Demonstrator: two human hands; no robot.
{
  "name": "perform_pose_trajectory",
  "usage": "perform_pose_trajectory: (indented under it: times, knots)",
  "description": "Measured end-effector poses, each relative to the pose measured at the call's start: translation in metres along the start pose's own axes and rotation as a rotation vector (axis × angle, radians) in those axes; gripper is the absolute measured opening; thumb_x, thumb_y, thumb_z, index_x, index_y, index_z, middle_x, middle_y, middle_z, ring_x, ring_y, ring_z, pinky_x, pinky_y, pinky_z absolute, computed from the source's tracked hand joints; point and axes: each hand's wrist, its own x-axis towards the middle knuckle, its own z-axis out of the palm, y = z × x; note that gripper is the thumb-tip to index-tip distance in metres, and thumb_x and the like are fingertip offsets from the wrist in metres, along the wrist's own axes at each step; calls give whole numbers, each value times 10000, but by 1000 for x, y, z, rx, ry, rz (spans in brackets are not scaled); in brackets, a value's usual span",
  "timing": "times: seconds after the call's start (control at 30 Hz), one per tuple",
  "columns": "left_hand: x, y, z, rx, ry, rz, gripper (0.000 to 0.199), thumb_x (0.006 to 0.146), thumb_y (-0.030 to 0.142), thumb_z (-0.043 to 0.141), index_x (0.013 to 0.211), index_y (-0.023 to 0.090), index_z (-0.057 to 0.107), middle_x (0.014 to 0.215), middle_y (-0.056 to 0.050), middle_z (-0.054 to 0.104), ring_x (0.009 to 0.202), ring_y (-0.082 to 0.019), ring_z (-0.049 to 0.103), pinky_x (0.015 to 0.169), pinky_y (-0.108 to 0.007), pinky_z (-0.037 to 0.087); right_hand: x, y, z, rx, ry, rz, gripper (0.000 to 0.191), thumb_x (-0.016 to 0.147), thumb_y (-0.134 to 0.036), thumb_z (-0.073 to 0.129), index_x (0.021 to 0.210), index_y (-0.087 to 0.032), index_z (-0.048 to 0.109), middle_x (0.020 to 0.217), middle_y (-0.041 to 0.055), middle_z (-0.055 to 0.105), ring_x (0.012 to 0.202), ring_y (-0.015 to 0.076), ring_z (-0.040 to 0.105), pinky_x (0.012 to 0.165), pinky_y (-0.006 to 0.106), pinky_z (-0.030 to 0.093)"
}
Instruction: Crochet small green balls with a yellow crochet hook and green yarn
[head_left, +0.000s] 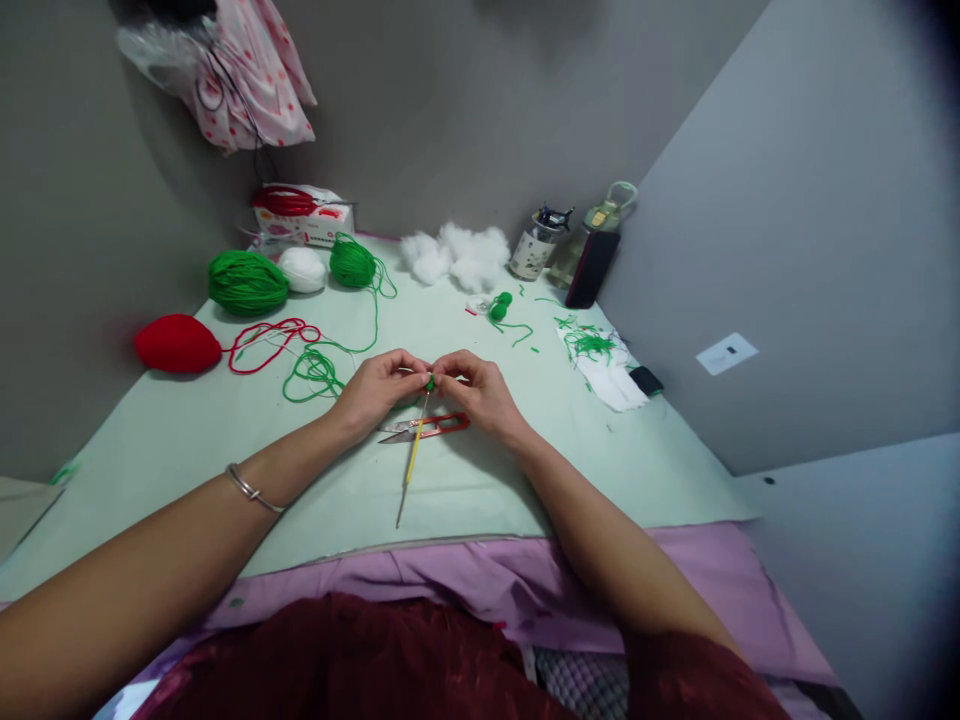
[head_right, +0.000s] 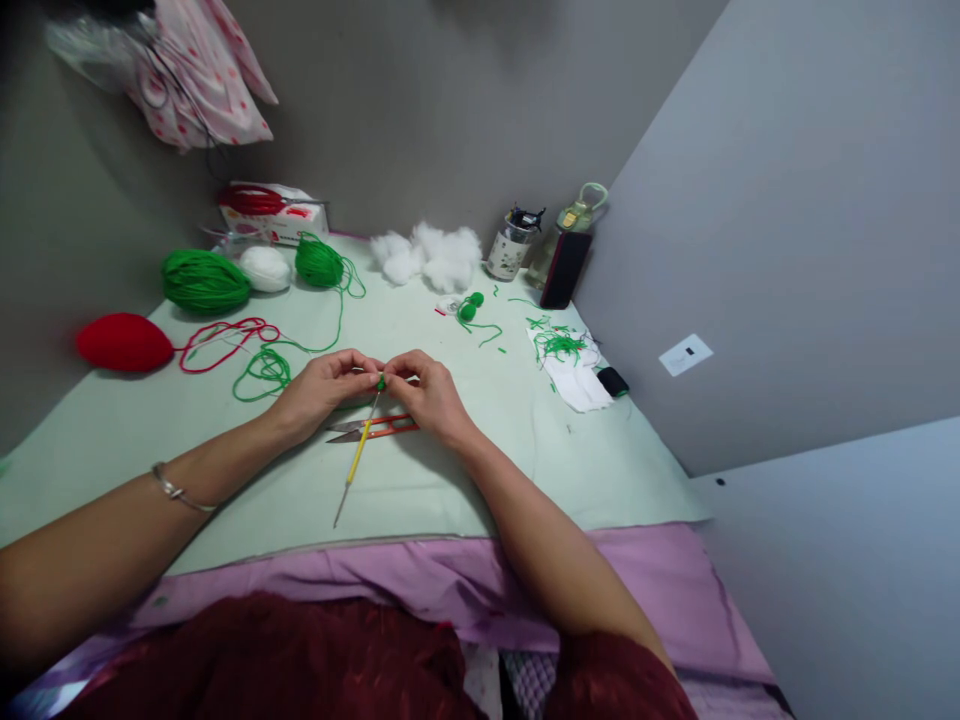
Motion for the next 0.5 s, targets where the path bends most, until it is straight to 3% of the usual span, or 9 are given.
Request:
perform_pose_trajectory:
  times: [0.5]
  knots:
    - [-2,0,3,123,31,130,270,705,406,848,753,180,708,1113,-124,769,960,-260,708,965,-439,537,2,3,1,41,8,94,118,806,-294,677,835,-181,687,793,15,719,716,146,657,724,301,533]
